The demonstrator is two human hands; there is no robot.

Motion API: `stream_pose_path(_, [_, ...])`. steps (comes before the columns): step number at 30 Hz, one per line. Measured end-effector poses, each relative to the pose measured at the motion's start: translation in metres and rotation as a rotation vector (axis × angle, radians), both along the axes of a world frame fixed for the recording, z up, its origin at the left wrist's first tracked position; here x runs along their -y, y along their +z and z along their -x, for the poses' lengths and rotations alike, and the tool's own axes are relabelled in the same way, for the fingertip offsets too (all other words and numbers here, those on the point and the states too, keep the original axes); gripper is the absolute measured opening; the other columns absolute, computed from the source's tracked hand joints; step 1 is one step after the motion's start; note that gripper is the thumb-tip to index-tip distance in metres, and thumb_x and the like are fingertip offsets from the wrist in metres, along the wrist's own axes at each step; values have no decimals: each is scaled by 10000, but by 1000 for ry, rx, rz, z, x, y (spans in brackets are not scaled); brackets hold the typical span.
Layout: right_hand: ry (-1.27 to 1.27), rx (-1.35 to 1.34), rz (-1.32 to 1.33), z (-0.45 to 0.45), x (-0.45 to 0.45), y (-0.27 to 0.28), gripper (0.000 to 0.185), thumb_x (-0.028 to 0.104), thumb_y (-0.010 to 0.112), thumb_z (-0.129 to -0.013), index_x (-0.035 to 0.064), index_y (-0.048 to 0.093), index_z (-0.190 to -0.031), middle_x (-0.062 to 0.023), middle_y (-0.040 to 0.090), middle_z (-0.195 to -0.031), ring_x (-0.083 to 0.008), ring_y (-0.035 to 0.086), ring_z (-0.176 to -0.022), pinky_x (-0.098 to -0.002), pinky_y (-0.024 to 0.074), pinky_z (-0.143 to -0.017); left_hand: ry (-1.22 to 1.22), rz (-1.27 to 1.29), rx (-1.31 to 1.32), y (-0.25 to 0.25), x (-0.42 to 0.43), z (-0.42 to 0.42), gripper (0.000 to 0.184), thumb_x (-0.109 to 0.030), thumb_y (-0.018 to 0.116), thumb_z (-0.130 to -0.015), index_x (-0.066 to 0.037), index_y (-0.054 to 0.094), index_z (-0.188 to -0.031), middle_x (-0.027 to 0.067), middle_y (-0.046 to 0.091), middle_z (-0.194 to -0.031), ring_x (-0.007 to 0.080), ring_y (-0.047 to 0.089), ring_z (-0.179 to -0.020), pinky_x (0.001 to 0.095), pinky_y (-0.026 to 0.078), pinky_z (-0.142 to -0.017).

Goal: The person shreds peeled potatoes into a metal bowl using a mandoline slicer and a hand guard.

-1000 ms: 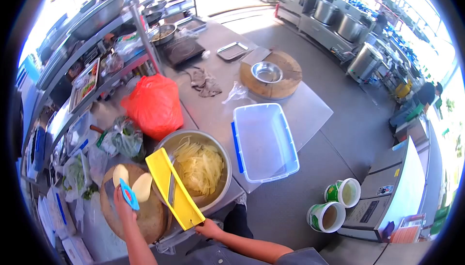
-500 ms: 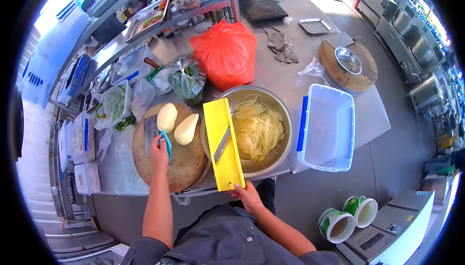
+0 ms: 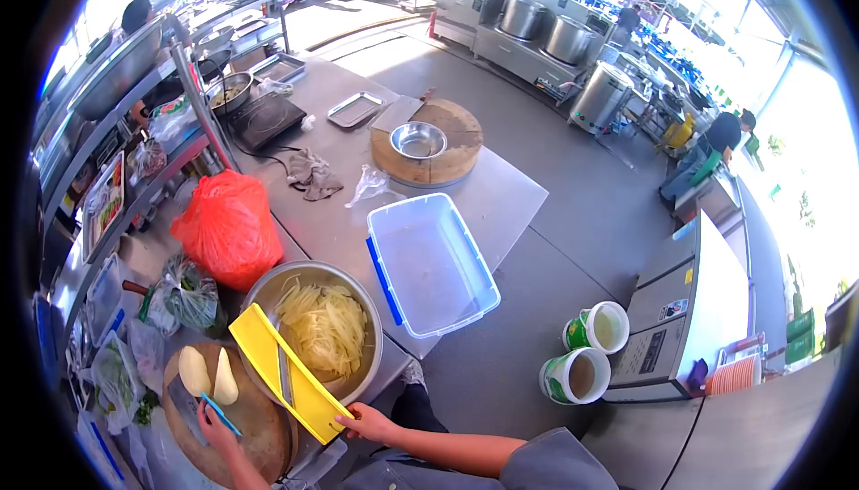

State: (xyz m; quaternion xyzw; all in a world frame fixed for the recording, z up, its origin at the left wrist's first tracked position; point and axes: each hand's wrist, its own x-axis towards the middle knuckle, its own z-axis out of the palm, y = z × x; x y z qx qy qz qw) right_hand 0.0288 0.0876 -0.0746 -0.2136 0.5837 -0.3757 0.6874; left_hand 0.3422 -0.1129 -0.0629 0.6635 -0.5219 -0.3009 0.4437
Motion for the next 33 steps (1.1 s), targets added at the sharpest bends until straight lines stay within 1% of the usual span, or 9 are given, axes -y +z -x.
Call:
stream_pose_path(5, [-52, -64, 3, -3, -5, 3, 621, 505, 694, -915, -9, 544, -1229, -80, 634, -1054, -132, 626, -799, -268, 486, -707, -24, 11, -19, -7, 4, -5, 343, -210, 502, -1043, 16, 585, -1288, 123, 618, -1226, 220, 578, -1077, 326, 457, -939])
stream_pose_path(7, [-218, -638, 46, -9, -9, -2, 641, 507, 731, -878, -18, 539, -1191, -93, 607, -999, -162, 595, -769, -294, 492, -712, -16, 37, -41, -7, 4, -9, 347, -217, 503, -1045, 11, 585, -1293, 116, 612, -1238, 220, 571, -1094, 324, 452, -949])
stream_pose_path(8, [-256, -695, 66, -7, -16, -4, 611, 474, 750, -867, -10, 532, -1170, -93, 577, -940, -178, 570, -755, -314, 499, -718, -20, 37, -42, -12, 5, -16, 347, -217, 503, -1045, 11, 585, -1293, 116, 612, -1238, 220, 571, -1094, 324, 452, -949])
stream_pose_path(13, [-26, -573, 424, -18, 16, 55, 552, 389, 743, -887, 78, 510, -1279, -87, 571, -979, -193, 586, -752, -332, 501, -694, 64, -4, -260, 26, -7, -4, 374, -246, 481, -1054, -5, 562, -1328, 106, 587, -1276, 223, 556, -1137, 333, 445, -983])
stream_pose_path(17, [282, -598, 603, -55, 93, 99, 601, 274, 704, -887, 94, 445, -1398, -182, 514, -1244, -326, 628, -987, -443, 513, -838, 48, 59, -194, 18, -8, -30, 385, -260, 472, -1056, -1, 561, -1328, 113, 580, -1294, 215, 555, -1159, 340, 452, -983])
stream_pose_path(19, [345, -619, 632, -80, 127, 96, 616, 253, 703, -874, 89, 442, -1408, -203, 493, -1297, -357, 617, -1060, -465, 509, -888, 130, -26, -436, 55, -28, -11, 376, -254, 466, -1056, -13, 568, -1326, 106, 590, -1277, 212, 571, -1141, 341, 458, -981])
stream_pose_path(22, [337, -857, 598, -115, 162, 87, 685, 247, 720, -832, 67, 434, -1429, -265, 417, -1435, -434, 506, -1254, -482, 452, -1036, 120, 19, -144, 63, -46, -25, 343, -209, 463, -1056, -23, 558, -1327, 82, 610, -1210, 198, 598, -1044, 324, 484, -912])
stream_pose_path(24, [275, -916, 600, -132, 175, 79, 735, 260, 732, -821, 60, 415, -1452, -318, 332, -1510, -480, 413, -1341, -500, 394, -1103, 156, 39, -246, 54, -54, -38, 331, -202, 467, -1054, -22, 560, -1316, 77, 612, -1190, 190, 600, -1020, 324, 487, -902])
stream_pose_path(33, [148, -1014, 565, -176, 200, 47, 866, 374, 758, -817, 83, 328, -1509, -302, 294, -1544, -434, 352, -1410, -490, 327, -1150, 226, 55, -419, 64, -84, -50, 281, -185, 472, -1053, -20, 572, -1256, 55, 600, -1109, 146, 573, -1000, 292, 471, -882])
